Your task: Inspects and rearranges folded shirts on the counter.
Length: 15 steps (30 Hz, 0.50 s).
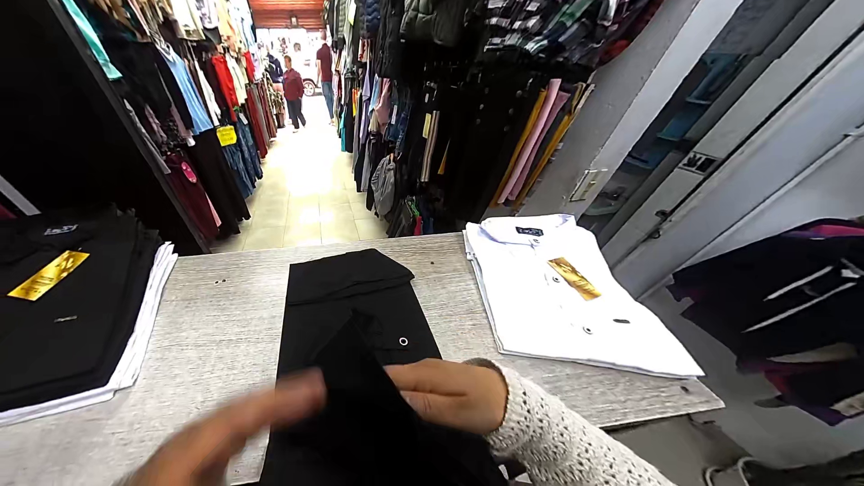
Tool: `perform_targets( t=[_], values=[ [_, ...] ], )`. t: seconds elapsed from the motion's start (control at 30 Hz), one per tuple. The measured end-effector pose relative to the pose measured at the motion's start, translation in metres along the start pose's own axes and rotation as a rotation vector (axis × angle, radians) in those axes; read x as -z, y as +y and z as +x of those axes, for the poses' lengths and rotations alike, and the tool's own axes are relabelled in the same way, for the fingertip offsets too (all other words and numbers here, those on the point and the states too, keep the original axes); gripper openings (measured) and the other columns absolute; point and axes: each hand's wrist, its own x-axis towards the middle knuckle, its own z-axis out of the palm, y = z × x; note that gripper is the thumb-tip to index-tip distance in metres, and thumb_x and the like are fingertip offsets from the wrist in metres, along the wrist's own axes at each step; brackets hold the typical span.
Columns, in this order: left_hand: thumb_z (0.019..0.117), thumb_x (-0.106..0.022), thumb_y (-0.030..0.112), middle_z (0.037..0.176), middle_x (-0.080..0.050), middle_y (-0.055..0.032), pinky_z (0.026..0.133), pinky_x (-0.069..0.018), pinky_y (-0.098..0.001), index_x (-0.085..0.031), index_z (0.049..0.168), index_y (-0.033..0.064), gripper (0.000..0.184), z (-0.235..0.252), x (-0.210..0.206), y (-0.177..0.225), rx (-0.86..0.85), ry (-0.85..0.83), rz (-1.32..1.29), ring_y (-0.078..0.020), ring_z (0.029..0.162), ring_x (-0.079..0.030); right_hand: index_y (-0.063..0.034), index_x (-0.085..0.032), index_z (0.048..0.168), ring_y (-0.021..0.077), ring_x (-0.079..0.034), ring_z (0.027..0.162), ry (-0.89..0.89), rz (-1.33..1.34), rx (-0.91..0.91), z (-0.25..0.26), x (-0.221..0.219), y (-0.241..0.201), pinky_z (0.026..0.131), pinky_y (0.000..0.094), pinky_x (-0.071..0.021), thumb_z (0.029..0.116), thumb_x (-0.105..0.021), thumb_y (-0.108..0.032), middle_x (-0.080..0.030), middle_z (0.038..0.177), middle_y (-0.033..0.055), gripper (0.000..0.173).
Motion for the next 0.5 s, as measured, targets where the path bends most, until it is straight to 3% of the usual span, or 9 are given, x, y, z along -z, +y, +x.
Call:
perform_targets(
  t=[0.03, 0.1, 0.13, 0.2, 0.27, 0.33, 0.4, 0.47, 0.5],
  values=[
    [0.0860, -0.073, 0.054, 0.146, -0.058, -0.0027, 0.112, -0.0459, -0.0305, -0.054, 0.145, 0.0095, 0.076, 0.004, 0.003, -0.026, 0.078, 0.117, 0.123, -0.0110, 0.136, -0.053, 0.0117, -0.058, 0.127, 0.0199, -0.067, 0.109, -0.021, -0.018, 0.049, 0.002, -0.004, -0.007, 0.098, 0.0368, -0.0512, 0.1107, -0.034, -0.028, -0.068, 0.116, 0.0230, 0.049],
    [0.0784, -0.078, 0.058, 0.152, -0.049, -0.0186, 0.115, -0.0427, -0.0357, -0.038, 0.151, -0.0064, 0.105, 0.009, 0.002, -0.070, 0.137, 0.163, 0.264, -0.0199, 0.142, -0.047, 0.0125, -0.058, 0.130, 0.0266, -0.064, 0.122, -0.074, -0.043, 0.117, 0.003, -0.009, -0.016, 0.108, 0.0387, -0.0469, 0.1106, -0.036, -0.025, -0.065, 0.128, 0.0259, 0.048],
    [0.0799, -0.077, 0.056, 0.150, -0.052, -0.0187, 0.114, -0.0433, -0.0336, -0.038, 0.150, -0.0094, 0.104, 0.011, -0.001, -0.080, 0.132, 0.141, 0.249, -0.0181, 0.141, -0.049, 0.0125, -0.059, 0.128, 0.0280, -0.063, 0.123, -0.097, -0.047, 0.153, 0.002, -0.010, -0.018, 0.109, 0.0381, -0.0458, 0.1096, -0.039, -0.019, -0.065, 0.128, 0.0262, 0.042],
    [0.0892, -0.073, 0.044, 0.141, -0.062, -0.0093, 0.110, -0.0484, -0.0300, -0.052, 0.143, -0.0034, 0.075, 0.012, -0.008, -0.085, 0.114, 0.116, 0.166, -0.0116, 0.132, -0.057, 0.0107, -0.063, 0.123, 0.0282, -0.065, 0.120, -0.096, -0.071, 0.176, -0.003, -0.005, -0.016, 0.108, 0.0389, -0.0476, 0.1066, -0.044, -0.012, -0.067, 0.123, 0.0245, 0.034],
    [0.0985, -0.065, 0.030, 0.128, -0.071, -0.0018, 0.104, -0.0532, -0.0286, -0.069, 0.129, 0.0078, 0.038, 0.009, -0.010, -0.089, 0.068, 0.125, 0.147, -0.0087, 0.121, -0.065, 0.0052, -0.069, 0.118, 0.0192, -0.070, 0.107, 0.057, -0.126, 0.070, -0.013, 0.005, -0.006, 0.099, 0.0353, -0.0546, 0.1036, -0.052, -0.013, -0.073, 0.114, 0.0164, 0.029],
    [0.1015, -0.061, 0.024, 0.123, -0.073, -0.0007, 0.103, -0.0545, -0.0285, -0.075, 0.116, 0.0122, 0.023, 0.008, -0.010, -0.092, 0.048, 0.155, 0.146, -0.0105, 0.118, -0.067, -0.0013, -0.070, 0.120, 0.0096, -0.070, 0.095, 0.289, -0.198, -0.119, -0.018, 0.017, 0.021, 0.087, 0.0281, -0.0583, 0.1009, -0.060, -0.015, -0.074, 0.108, 0.0087, 0.026],
    [0.0996, -0.064, 0.023, 0.125, -0.072, -0.0032, 0.103, -0.0545, -0.0288, -0.073, 0.117, 0.0074, 0.025, 0.009, -0.011, -0.092, 0.087, 0.173, 0.104, -0.0118, 0.118, -0.066, -0.0026, -0.066, 0.127, 0.0193, -0.071, 0.099, 0.438, -0.353, -0.324, -0.016, 0.030, 0.052, 0.088, 0.0383, -0.0594, 0.0945, -0.071, -0.016, -0.071, 0.115, 0.0129, 0.036],
    [0.0946, -0.069, 0.026, 0.130, -0.068, -0.0075, 0.104, -0.0530, -0.0281, -0.061, 0.130, -0.0032, 0.047, 0.014, -0.012, -0.091, 0.150, 0.163, 0.086, -0.0108, 0.120, -0.064, 0.0047, -0.053, 0.141, 0.0379, -0.061, 0.124, 0.383, -0.426, -0.497, -0.011, 0.036, 0.075, 0.107, 0.0542, -0.0468, 0.0908, -0.077, -0.019, -0.061, 0.135, 0.0257, 0.061],
    [0.0921, -0.071, 0.028, 0.130, -0.067, -0.0088, 0.103, -0.0528, -0.0268, -0.056, 0.133, -0.0066, 0.056, 0.017, -0.012, -0.091, 0.176, 0.159, 0.095, -0.0094, 0.120, -0.064, 0.0071, -0.050, 0.143, 0.0417, -0.057, 0.128, 0.345, -0.438, -0.525, -0.008, 0.035, 0.082, 0.111, 0.0567, -0.0422, 0.0887, -0.079, -0.019, -0.059, 0.136, 0.0283, 0.067]
  ],
)
